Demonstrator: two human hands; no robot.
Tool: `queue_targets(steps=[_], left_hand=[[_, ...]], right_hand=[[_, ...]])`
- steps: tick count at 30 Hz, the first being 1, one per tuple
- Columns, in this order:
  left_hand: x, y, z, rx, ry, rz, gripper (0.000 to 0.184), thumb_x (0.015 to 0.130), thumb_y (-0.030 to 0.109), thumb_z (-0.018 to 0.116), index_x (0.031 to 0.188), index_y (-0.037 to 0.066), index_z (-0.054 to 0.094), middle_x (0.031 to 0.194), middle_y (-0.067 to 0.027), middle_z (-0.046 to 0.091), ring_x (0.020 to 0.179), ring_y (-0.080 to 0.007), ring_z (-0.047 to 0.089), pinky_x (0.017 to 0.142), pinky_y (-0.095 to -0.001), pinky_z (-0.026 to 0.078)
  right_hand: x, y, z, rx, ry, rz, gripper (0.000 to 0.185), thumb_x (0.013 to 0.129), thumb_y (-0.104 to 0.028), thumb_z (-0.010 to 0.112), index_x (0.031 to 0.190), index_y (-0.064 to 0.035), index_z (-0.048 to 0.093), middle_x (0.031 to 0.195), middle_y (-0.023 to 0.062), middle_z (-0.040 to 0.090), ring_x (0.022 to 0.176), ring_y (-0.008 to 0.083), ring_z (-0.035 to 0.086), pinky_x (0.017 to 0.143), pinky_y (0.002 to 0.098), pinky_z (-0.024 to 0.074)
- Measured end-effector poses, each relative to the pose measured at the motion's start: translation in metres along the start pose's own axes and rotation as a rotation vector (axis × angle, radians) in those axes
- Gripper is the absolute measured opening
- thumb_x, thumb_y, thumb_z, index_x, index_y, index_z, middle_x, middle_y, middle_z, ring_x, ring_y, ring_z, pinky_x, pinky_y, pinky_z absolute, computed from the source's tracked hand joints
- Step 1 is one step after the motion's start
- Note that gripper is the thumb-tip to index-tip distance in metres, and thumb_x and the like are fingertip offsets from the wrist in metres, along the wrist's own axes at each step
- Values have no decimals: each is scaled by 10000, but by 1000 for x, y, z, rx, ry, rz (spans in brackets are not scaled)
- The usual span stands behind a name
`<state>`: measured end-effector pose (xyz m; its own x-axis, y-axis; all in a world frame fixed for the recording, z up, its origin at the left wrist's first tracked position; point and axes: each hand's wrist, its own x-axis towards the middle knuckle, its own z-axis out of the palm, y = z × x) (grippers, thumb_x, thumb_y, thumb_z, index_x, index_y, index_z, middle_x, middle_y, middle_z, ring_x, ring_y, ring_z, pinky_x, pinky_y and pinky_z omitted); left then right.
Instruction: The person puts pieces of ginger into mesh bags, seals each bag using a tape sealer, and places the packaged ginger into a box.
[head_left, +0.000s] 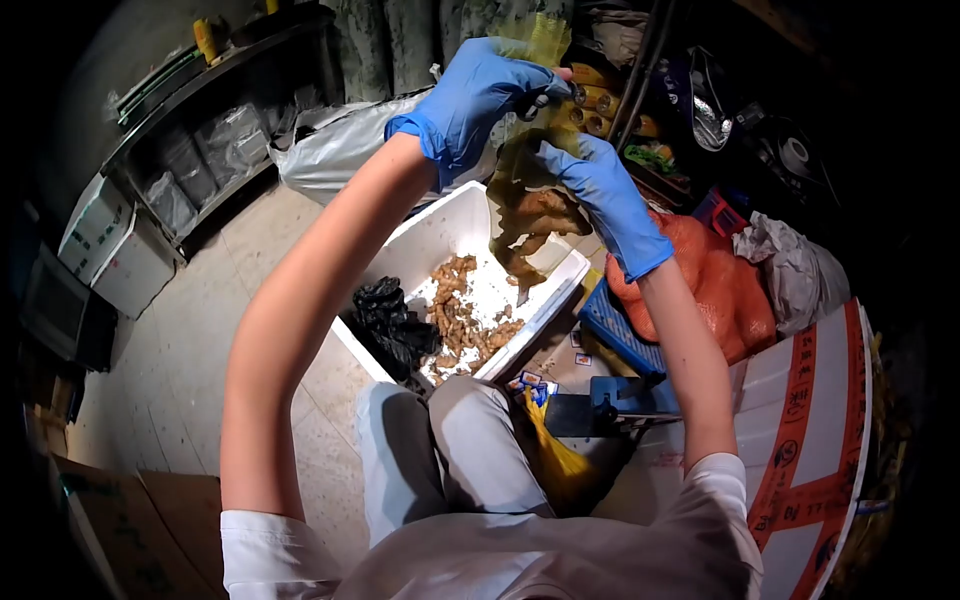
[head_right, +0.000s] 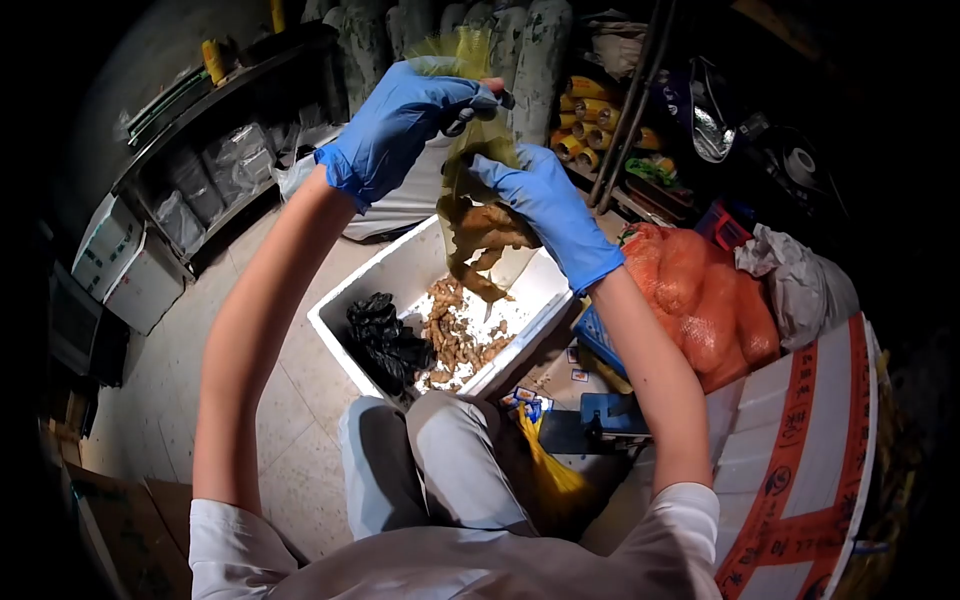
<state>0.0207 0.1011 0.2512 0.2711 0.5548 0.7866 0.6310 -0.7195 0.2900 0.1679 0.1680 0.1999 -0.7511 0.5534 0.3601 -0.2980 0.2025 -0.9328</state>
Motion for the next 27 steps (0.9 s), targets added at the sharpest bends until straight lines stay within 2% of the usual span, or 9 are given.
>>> queue_targets(steps=[2,6,8,10,12,17,21,22,27], left_hand=[[-4,-14,-6,3,22,-4,183,780,81,494,877,-13,617,844,-65,607,607,-84,483,564,-198,392],[-4,-16,-25,-495,264,-635,198,783,95,507,927,1,604,988,-87,565,879,-128,530,731,-226,410],[-14,-30,-44,-267,305,-492,225,777,53,503,986,6,575,1007,-87,562,918,-150,527,791,-242,402],[-27,-49,-66,218,227,-16,203,824,106,485,991,29,569,1003,-74,565,917,-138,522,788,-237,399],[-32,-42,-76,-532,484,-621,215,853,211,475,958,55,578,953,-41,577,865,-125,531,730,-222,409],[-44,-38,-79,-709,318,-803,443,796,463,500,1024,83,523,860,-22,554,778,-99,504,700,-245,399],[-52,-43,-67,-360,-90,-1150,983,641,748,392,1259,-9,286,1248,-278,281,1115,-333,363,945,-456,268],[-54,-48,-62,-462,-58,-1264,745,717,648,436,1092,5,452,1045,-157,484,949,-233,475,833,-353,391],[-62,-37,-46,-793,38,-945,199,768,192,606,887,35,573,834,-10,568,773,-79,525,669,-195,430]], right_hand=[[17,9,-17,-185,52,44,228,797,-226,580,791,-1,616,626,-15,556,525,28,460,468,169,352],[31,4,-16,-91,-48,133,264,798,-259,578,747,-4,620,590,-30,535,476,20,411,429,179,308],[30,-4,-8,-84,-37,150,266,800,-257,575,751,0,623,590,-18,543,471,35,421,436,185,333],[31,-1,-8,-106,-35,209,266,801,-250,574,761,8,625,601,1,558,486,48,446,457,188,363],[33,7,-7,-71,-58,204,269,797,-248,579,761,15,625,607,11,566,489,56,467,463,189,377],[29,30,-1,10,-119,264,289,788,-264,588,737,19,621,587,29,570,467,67,496,455,191,396],[21,24,10,23,-164,302,293,782,-271,595,711,13,611,604,34,580,492,75,528,473,189,415],[19,19,14,71,-180,314,290,779,-271,600,714,11,610,601,27,574,490,72,521,468,187,406],[18,35,11,-23,-218,336,269,781,-248,599,773,19,620,649,39,595,553,67,540,522,185,419]])
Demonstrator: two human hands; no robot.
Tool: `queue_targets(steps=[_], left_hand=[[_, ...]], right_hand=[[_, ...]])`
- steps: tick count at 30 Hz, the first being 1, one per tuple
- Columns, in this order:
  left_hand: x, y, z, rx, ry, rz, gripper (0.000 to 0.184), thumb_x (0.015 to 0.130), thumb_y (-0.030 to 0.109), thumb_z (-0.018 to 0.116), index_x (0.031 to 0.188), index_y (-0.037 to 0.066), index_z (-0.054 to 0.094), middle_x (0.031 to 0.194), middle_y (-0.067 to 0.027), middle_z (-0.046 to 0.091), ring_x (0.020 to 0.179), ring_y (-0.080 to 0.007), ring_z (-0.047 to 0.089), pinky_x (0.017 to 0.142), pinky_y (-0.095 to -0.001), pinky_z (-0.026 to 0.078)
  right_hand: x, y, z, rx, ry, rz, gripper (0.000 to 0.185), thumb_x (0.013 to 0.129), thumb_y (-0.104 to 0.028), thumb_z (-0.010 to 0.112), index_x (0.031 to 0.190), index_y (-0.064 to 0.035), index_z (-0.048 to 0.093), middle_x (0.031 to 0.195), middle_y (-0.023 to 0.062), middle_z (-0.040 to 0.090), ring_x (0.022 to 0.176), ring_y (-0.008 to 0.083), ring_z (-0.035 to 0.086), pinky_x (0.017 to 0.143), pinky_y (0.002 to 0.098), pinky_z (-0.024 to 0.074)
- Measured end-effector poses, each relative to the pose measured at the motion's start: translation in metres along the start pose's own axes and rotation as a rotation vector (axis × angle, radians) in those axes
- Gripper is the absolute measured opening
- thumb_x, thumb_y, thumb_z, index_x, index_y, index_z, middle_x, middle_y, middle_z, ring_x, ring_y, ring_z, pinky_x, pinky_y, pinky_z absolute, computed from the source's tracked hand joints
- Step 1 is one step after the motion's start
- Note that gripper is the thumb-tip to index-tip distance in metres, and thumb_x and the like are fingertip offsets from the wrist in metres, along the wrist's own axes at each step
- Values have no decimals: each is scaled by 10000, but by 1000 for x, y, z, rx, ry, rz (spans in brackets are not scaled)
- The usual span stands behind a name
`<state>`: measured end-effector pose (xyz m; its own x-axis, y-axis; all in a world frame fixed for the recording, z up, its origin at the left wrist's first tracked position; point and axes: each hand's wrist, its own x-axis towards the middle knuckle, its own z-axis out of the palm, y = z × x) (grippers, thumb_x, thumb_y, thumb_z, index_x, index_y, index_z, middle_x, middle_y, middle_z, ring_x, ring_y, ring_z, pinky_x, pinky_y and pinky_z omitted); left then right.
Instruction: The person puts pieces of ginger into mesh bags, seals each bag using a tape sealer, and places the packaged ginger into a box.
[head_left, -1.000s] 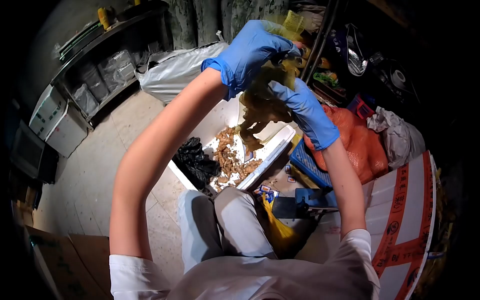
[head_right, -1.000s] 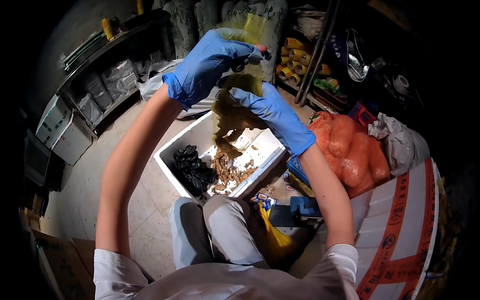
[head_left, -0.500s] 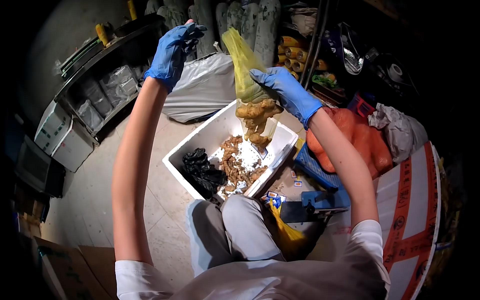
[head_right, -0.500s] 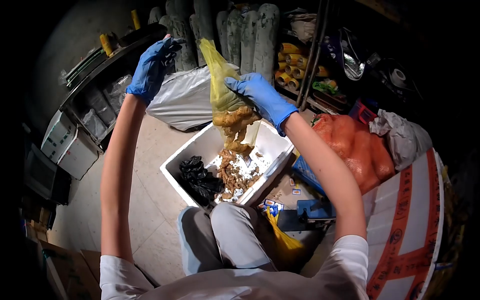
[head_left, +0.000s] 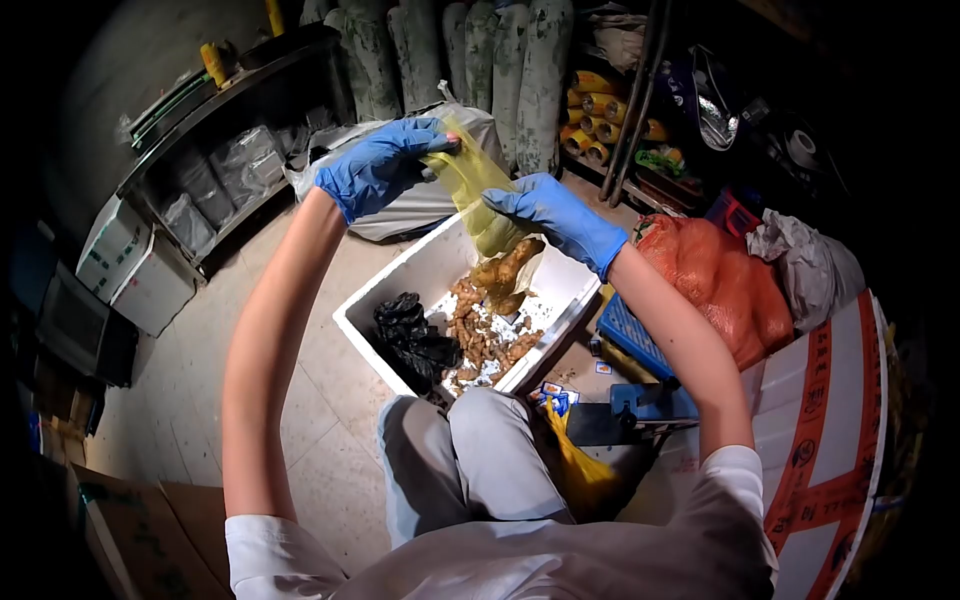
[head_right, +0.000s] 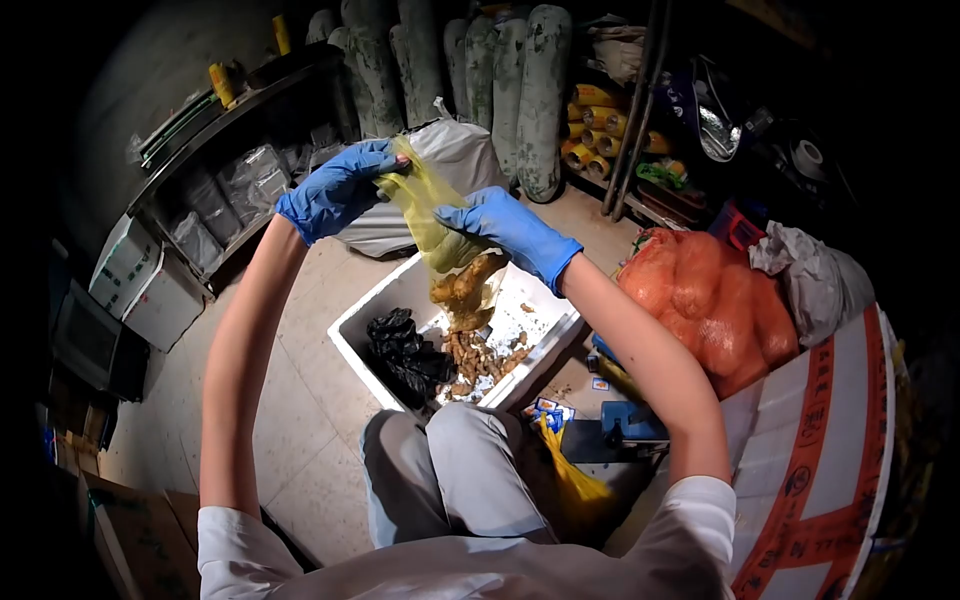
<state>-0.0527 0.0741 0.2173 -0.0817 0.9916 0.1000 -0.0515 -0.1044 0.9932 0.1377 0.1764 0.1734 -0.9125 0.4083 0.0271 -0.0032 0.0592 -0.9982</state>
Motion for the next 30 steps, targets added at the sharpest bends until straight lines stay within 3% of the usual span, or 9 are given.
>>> queue_targets(steps=[5,6,8,9,11,17,23,30], left_hand=[[-3,-7,5,-8,28,25,150,782,142,581,889,37,579,824,2,567,764,-65,521,668,-183,423],[-7,-9,10,147,45,141,160,782,158,583,888,39,580,817,5,565,761,-63,520,669,-183,423],[-9,-10,21,-27,101,7,186,775,213,595,860,47,584,762,19,547,716,-53,499,630,-177,406],[-12,-12,24,120,54,90,168,769,228,604,809,66,585,718,29,525,676,-42,470,578,-171,372],[-18,-16,29,140,72,-17,158,766,222,607,768,67,577,697,32,512,656,-38,449,561,-170,347],[-11,-30,10,126,118,96,127,756,190,610,757,77,554,718,48,503,631,-27,446,548,-163,351],[-22,-24,9,142,141,74,129,755,178,609,724,78,534,667,49,458,609,-38,422,541,-179,345],[-27,-25,1,173,149,96,145,758,187,611,728,68,534,662,48,460,609,-36,419,540,-179,343]], right_hand=[[4,21,-5,87,-36,-13,255,787,-246,589,787,8,612,673,20,592,572,60,537,534,177,426],[2,19,-6,155,-82,-31,237,793,-218,578,811,17,605,717,42,604,618,83,564,586,193,451],[2,20,-7,225,-126,-50,220,799,-189,566,835,26,597,761,64,617,663,107,591,638,208,476],[4,23,-7,255,-65,-101,203,794,-177,573,857,15,596,772,52,613,671,97,581,634,201,466],[8,32,-6,317,58,-193,188,784,-152,585,903,-6,593,793,29,605,687,76,562,627,185,447],[25,34,7,156,25,-194,255,739,-155,644,932,0,584,803,3,583,697,51,513,631,183,409],[42,30,31,-10,-9,-396,278,757,-142,620,988,1,561,867,7,584,723,55,514,649,199,416],[43,30,32,-11,98,-294,193,795,-126,572,937,3,592,804,5,594,710,39,509,651,171,410]])
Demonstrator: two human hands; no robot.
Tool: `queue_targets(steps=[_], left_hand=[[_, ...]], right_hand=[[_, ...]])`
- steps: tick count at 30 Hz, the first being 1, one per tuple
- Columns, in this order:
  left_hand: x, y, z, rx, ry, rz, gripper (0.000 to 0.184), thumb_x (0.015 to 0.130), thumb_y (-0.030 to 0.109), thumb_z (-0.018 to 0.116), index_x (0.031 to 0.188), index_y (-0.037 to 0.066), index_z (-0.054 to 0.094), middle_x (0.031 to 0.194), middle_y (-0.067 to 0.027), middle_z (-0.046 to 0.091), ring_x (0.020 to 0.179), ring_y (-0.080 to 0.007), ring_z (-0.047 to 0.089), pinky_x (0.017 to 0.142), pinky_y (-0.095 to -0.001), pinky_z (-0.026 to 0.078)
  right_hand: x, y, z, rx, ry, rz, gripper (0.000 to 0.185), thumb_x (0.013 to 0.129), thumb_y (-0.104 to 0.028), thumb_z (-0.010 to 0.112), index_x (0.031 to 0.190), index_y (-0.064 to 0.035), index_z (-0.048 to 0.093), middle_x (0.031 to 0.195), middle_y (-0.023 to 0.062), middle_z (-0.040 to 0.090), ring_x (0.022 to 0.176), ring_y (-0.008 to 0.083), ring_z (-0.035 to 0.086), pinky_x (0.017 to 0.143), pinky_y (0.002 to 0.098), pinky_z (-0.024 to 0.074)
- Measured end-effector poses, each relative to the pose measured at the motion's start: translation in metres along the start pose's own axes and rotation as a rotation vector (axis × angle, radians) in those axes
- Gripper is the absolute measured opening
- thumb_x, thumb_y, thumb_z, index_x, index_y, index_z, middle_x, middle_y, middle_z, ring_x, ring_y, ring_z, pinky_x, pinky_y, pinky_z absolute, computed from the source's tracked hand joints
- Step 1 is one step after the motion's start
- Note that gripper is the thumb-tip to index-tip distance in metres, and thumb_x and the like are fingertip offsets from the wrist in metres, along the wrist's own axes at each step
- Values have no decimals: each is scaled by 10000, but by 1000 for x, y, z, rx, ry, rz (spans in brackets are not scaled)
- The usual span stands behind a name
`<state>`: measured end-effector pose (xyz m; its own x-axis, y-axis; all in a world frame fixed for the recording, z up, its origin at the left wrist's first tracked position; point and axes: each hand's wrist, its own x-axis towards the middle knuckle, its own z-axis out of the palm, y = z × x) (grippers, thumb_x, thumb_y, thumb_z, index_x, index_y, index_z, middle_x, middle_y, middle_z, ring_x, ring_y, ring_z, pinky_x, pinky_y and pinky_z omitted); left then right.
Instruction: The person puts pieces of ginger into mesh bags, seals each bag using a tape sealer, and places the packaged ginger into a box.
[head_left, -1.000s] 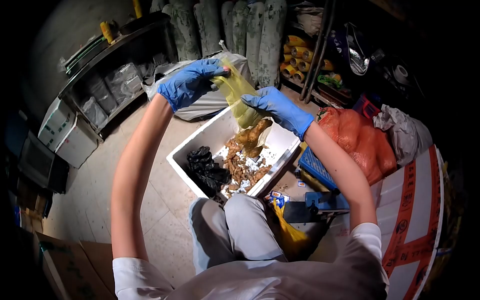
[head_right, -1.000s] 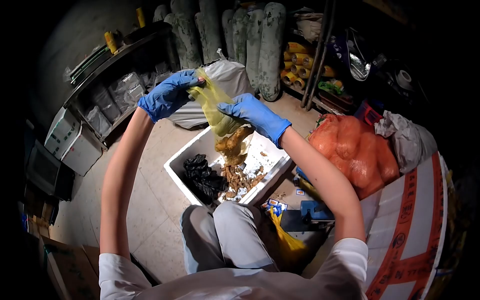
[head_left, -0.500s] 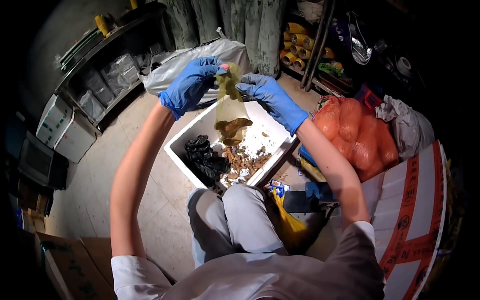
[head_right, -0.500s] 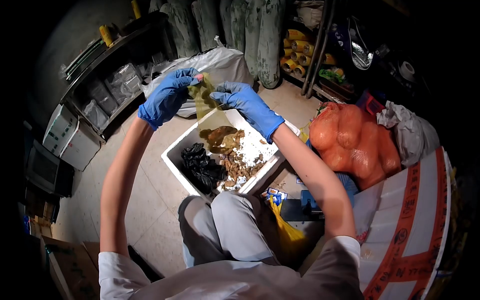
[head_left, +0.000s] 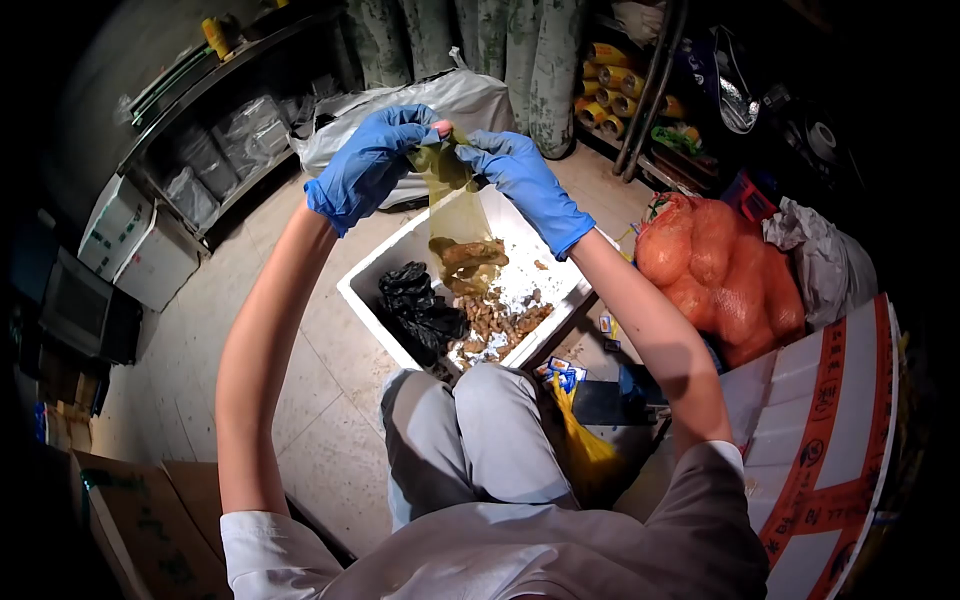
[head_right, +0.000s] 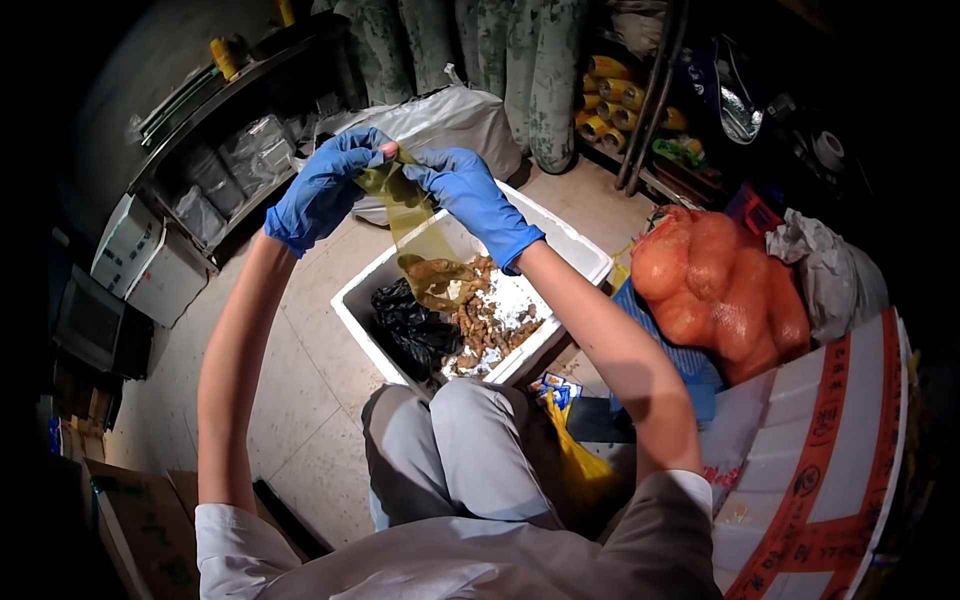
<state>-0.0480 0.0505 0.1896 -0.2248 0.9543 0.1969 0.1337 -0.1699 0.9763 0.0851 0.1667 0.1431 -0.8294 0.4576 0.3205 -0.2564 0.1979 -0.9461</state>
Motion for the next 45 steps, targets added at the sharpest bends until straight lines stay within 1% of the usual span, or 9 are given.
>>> queue_targets(steps=[7,13,20,25,27,31,34,37,45], left_hand=[[-12,5,3,-299,37,40,224,808,260,557,784,38,562,675,40,482,601,-31,407,531,-166,343],[-24,-3,20,134,8,-325,497,801,535,429,872,61,561,797,-11,524,690,-90,473,642,-225,407],[-28,-40,20,-47,-159,-324,176,748,114,604,897,26,571,795,6,562,720,-55,514,638,-186,421],[-42,-108,31,-390,107,-421,98,720,85,635,739,37,552,648,2,526,571,-67,477,500,-188,386],[-50,-149,33,-445,151,-383,94,729,95,630,732,56,544,630,8,513,539,-72,465,495,-195,391],[-56,-197,40,-616,173,-478,83,740,19,589,716,65,524,652,2,532,568,-63,508,497,-168,416],[-62,-227,27,-749,188,-623,56,765,18,568,755,55,527,724,-5,557,617,-64,523,540,-152,437],[-71,-252,22,-788,227,-670,39,770,45,579,770,42,541,727,-15,559,628,-65,524,555,-169,442],[-95,-326,5,-751,342,-679,57,734,-18,581,752,23,547,711,-13,556,642,-71,526,599,-187,437]], right_hand=[[-25,-6,-3,243,-57,-14,171,809,-123,553,919,0,600,792,-6,588,701,39,507,653,169,407],[-36,4,0,141,83,-64,121,782,-97,587,845,1,618,687,-25,572,608,17,453,538,167,367],[-37,37,-8,24,28,-31,158,792,-123,569,819,27,609,663,9,584,606,34,469,540,194,382],[-42,98,5,-33,225,-123,209,781,-183,592,837,17,568,685,16,571,603,75,481,562,213,397],[-61,110,11,-365,436,159,263,769,-251,608,741,-6,516,620,3,521,570,87,465,534,222,395],[-78,160,36,319,32,484,214,760,-227,627,809,-35,546,656,5,541,575,54,480,515,187,389],[-78,190,44,623,72,515,195,794,-116,576,936,5,518,780,28,555,764,87,520,630,196,430],[-82,230,53,558,106,509,87,782,-44,566,856,-11,536,719,6,557,630,65,525,554,182,414],[-104,274,38,1100,392,605,63,834,2,396,881,5,439,879,95,511,950,250,524,910,362,395]])
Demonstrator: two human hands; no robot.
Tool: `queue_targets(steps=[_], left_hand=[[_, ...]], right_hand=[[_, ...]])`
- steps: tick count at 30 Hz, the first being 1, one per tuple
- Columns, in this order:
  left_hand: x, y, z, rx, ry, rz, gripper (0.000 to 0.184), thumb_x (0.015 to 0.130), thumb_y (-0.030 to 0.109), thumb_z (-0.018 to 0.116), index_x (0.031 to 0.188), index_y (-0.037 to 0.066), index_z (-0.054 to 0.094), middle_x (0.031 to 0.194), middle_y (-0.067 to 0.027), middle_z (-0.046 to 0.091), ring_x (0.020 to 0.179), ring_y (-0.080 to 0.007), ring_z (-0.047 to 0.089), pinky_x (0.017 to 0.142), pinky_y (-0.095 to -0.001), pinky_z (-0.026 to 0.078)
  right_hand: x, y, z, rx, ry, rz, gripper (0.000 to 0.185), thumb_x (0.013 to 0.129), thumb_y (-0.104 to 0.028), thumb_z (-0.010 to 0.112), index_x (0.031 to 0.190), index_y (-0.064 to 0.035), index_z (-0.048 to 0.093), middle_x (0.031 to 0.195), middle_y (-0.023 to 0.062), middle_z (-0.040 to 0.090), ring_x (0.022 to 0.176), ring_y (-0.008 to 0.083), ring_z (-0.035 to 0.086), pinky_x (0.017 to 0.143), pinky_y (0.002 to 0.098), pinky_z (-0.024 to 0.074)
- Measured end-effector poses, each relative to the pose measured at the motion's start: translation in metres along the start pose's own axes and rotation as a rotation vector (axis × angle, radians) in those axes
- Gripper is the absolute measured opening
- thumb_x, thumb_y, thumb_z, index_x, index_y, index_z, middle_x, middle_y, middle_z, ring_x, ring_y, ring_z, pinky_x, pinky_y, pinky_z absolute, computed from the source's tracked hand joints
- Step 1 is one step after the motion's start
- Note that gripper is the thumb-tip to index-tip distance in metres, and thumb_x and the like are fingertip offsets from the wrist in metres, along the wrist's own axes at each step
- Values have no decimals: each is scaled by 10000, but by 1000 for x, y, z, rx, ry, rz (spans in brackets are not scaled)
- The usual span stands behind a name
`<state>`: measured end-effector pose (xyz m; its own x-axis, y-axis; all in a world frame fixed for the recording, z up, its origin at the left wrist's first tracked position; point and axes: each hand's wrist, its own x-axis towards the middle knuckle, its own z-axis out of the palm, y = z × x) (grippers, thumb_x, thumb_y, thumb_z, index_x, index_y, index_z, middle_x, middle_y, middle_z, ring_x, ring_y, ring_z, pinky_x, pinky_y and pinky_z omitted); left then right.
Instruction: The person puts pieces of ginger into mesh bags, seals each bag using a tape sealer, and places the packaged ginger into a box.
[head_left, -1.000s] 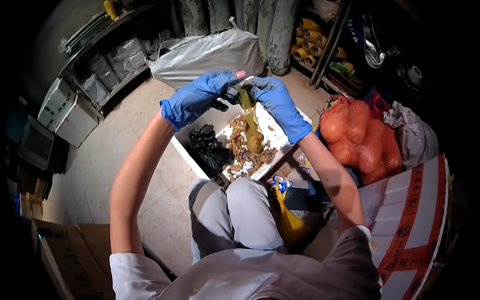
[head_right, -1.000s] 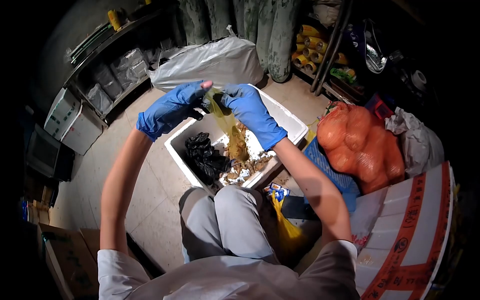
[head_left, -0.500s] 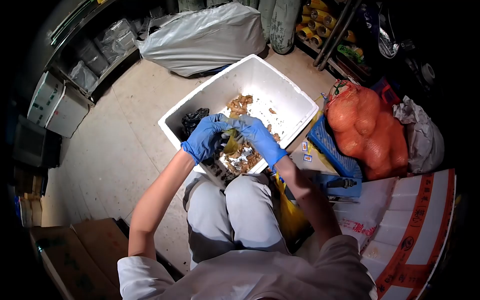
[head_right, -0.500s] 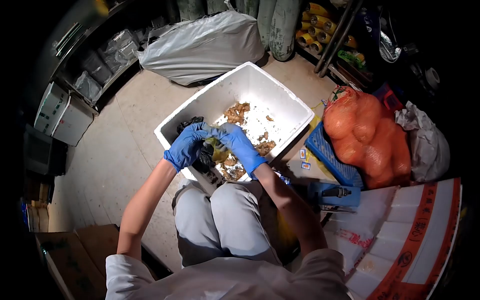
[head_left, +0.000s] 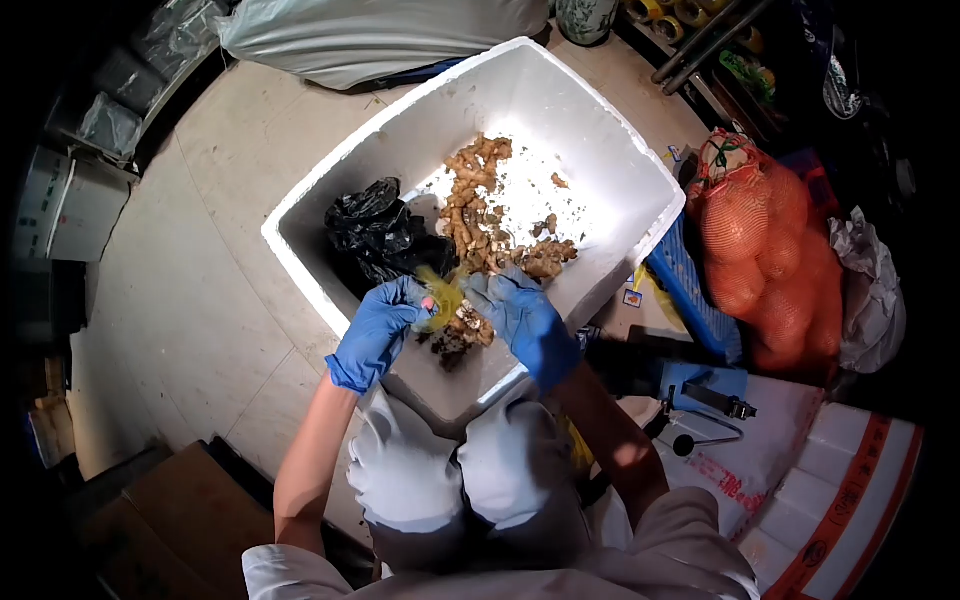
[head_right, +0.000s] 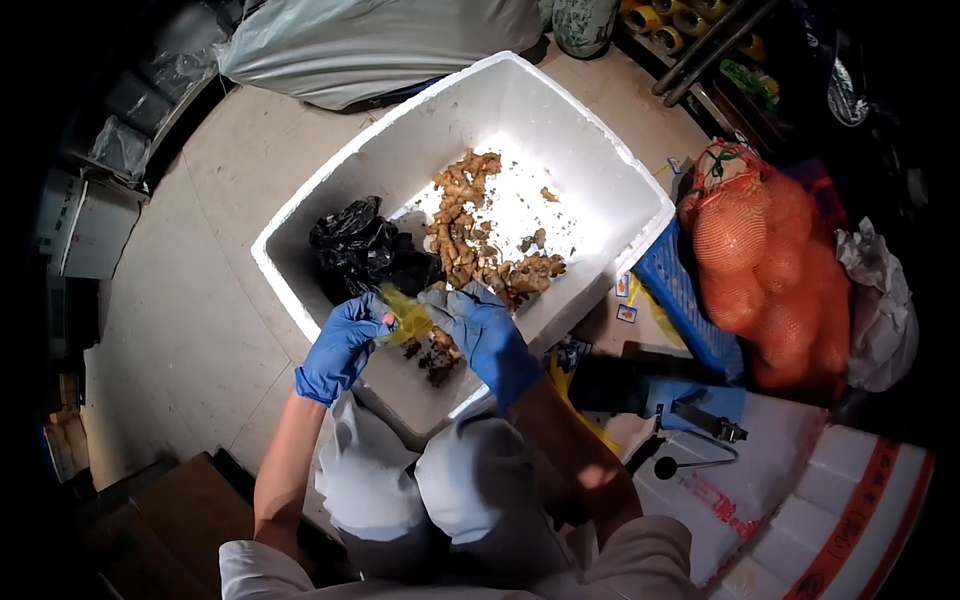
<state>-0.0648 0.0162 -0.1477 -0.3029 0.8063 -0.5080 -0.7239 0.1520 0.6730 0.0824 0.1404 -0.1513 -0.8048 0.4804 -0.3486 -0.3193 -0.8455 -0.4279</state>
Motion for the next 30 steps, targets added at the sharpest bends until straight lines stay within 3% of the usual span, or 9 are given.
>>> queue_targets(steps=[2,4,6,7,11,16,18,26,30], left_hand=[[11,-13,-15,223,19,71,94,706,-55,577,756,19,548,708,-15,556,642,-70,522,583,-190,424],[16,-24,-19,100,52,21,118,689,-72,571,762,18,551,707,-16,556,640,-70,518,568,-181,406],[18,-25,-12,-156,46,4,103,701,-63,568,763,18,550,700,-20,556,637,-74,517,572,-180,407],[19,-29,-11,-197,-17,-15,90,710,-47,571,775,10,548,732,-39,563,650,-83,520,580,-182,409],[20,-20,3,-379,-19,-136,97,742,-44,539,815,18,525,746,-33,557,650,-88,527,563,-174,417],[33,-50,-36,-410,101,-23,85,739,-71,496,793,-8,513,783,-65,545,718,-126,516,669,-221,409],[40,-55,-43,-218,216,79,108,739,-78,484,797,7,515,763,-45,527,734,-111,502,697,-222,421],[41,-58,-43,-528,237,27,98,814,-34,443,853,18,516,774,-25,527,680,-99,547,592,-177,459],[41,-58,-41,-609,98,-99,118,844,6,426,935,24,498,741,-3,532,524,-42,432,443,-164,358]], right_hand=[[17,-2,-23,1,29,-4,82,844,-55,415,793,-72,477,790,59,541,936,209,529,884,339,398],[26,-17,-8,-629,178,95,94,838,-113,483,794,-31,469,746,42,512,737,130,559,672,261,484],[35,0,-17,-959,25,50,138,813,-126,539,759,-20,469,677,31,487,599,112,519,512,236,452],[42,18,-30,-1428,-256,-394,152,790,-121,571,771,1,482,675,61,495,577,109,484,496,233,413],[45,24,-7,-858,18,397,138,775,-125,594,746,6,560,640,16,506,546,69,459,496,217,378],[46,33,-28,-866,196,348,89,789,-108,577,762,-24,565,629,-8,514,542,52,462,517,192,386],[45,39,-47,-831,231,-6,66,788,-73,568,759,-17,549,638,-16,506,565,50,460,540,189,394],[40,49,-48,-35,269,348,59,831,-129,501,830,-74,523,705,-9,527,583,51,486,527,154,405],[45,47,-34,-77,355,309,43,830,-122,494,816,-81,500,685,-5,505,523,66,464,457,161,372]])
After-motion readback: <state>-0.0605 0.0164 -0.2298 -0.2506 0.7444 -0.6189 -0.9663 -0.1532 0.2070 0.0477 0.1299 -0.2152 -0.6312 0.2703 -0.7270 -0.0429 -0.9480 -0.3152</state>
